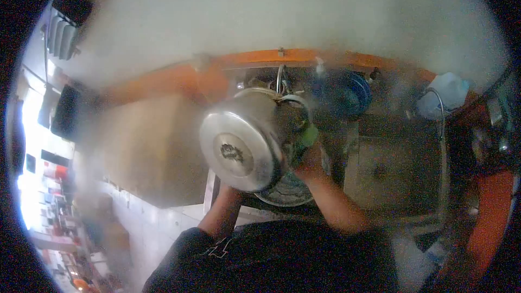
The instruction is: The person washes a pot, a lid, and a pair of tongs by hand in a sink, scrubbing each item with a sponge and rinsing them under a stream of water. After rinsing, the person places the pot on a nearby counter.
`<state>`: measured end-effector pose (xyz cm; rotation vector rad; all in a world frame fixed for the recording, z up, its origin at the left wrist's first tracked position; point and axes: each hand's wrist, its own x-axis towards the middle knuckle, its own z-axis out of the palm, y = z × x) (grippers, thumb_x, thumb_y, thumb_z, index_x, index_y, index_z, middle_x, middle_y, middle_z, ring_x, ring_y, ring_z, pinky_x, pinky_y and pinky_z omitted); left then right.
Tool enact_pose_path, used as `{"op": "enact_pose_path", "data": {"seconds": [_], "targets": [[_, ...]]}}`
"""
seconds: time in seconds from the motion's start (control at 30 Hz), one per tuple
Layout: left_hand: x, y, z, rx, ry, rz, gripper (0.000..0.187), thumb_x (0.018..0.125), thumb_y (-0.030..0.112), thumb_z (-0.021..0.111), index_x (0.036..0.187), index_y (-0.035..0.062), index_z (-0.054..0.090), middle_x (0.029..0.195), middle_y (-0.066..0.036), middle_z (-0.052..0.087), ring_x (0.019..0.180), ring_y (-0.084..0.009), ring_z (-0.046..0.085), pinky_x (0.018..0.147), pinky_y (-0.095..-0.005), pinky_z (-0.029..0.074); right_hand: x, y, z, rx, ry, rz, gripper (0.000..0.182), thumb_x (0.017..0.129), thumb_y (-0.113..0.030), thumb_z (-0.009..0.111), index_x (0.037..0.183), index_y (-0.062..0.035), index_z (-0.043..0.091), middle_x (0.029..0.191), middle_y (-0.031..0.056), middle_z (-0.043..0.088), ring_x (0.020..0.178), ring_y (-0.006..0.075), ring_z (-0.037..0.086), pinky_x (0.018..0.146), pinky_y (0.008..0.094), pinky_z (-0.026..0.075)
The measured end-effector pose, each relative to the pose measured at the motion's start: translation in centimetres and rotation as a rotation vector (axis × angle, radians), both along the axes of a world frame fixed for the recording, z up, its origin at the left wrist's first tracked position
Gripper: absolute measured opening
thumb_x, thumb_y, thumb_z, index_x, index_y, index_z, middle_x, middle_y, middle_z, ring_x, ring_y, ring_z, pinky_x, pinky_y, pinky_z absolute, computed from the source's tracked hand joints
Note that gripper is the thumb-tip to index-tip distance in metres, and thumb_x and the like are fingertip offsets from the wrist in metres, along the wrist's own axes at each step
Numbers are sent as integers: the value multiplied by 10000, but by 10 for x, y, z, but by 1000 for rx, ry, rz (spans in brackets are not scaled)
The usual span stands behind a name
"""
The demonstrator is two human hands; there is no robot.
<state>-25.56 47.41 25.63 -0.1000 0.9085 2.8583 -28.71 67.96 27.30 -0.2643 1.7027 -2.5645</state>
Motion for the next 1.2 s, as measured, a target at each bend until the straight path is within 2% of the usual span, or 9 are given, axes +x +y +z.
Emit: {"op": "enact_pose_path", "data": {"seconds": [0.03,0.17,0.33,0.6,0.73,0.77,0.9,1.0,1.2], "targets": [[2,0,-17,15,36,-64,508,919,475,507,1226,72,515,1178,-137,571,1016,-272,584,904,-422,487,0,-2,3,-500,-242,166,441,917,-335,550,1274,-86,484,1213,98,555,1144,219,523,971,376,422],[14,-9,-81,-278,12,249,280,942,313,536,1045,55,556,816,-61,578,739,-157,568,671,-316,483,-7,9,23,-724,-531,231,394,922,-324,523,1235,-85,530,1226,104,555,1136,239,532,964,404,432],[24,-60,-65,-601,15,337,281,909,318,555,986,51,596,853,-70,608,785,-184,586,737,-333,481,-34,40,16,144,-283,200,383,926,-349,499,1188,-84,590,1130,107,615,1016,220,603,894,356,478],[6,-49,40,-977,41,552,245,786,259,662,731,20,654,717,-67,639,705,-178,619,675,-310,485,-44,29,65,508,187,456,314,915,-157,531,1199,-28,564,1078,55,630,976,145,583,919,300,440],[10,-34,85,-999,325,482,330,584,179,861,667,23,582,658,-79,620,551,-148,594,479,-270,443,-18,14,75,661,202,310,233,859,-123,499,1056,-16,565,934,62,619,886,151,577,832,317,458],[9,-33,103,-1284,655,512,407,562,240,879,626,52,524,651,-82,614,540,-169,595,481,-270,447,-17,12,72,531,295,340,364,776,-196,575,1110,-51,582,930,166,653,837,323,641,795,409,499],[9,-21,126,-1616,1127,609,591,450,451,898,708,28,578,643,-99,588,563,-261,600,532,-324,483,3,1,82,674,533,138,235,810,-177,557,980,-15,558,861,93,608,800,193,598,746,340,478],[9,-18,128,-1623,943,578,620,500,411,885,571,101,353,641,-73,572,641,-246,601,580,-338,465,5,-2,77,643,577,-29,302,786,-248,620,979,-22,567,857,120,612,763,257,630,708,363,490],[36,-19,51,-1200,175,437,469,828,499,614,1004,76,508,1155,-145,490,1185,-297,416,896,-418,392,12,8,74,951,810,-194,400,718,-302,695,1009,-52,585,843,137,640,737,336,641,682,415,505]]}}
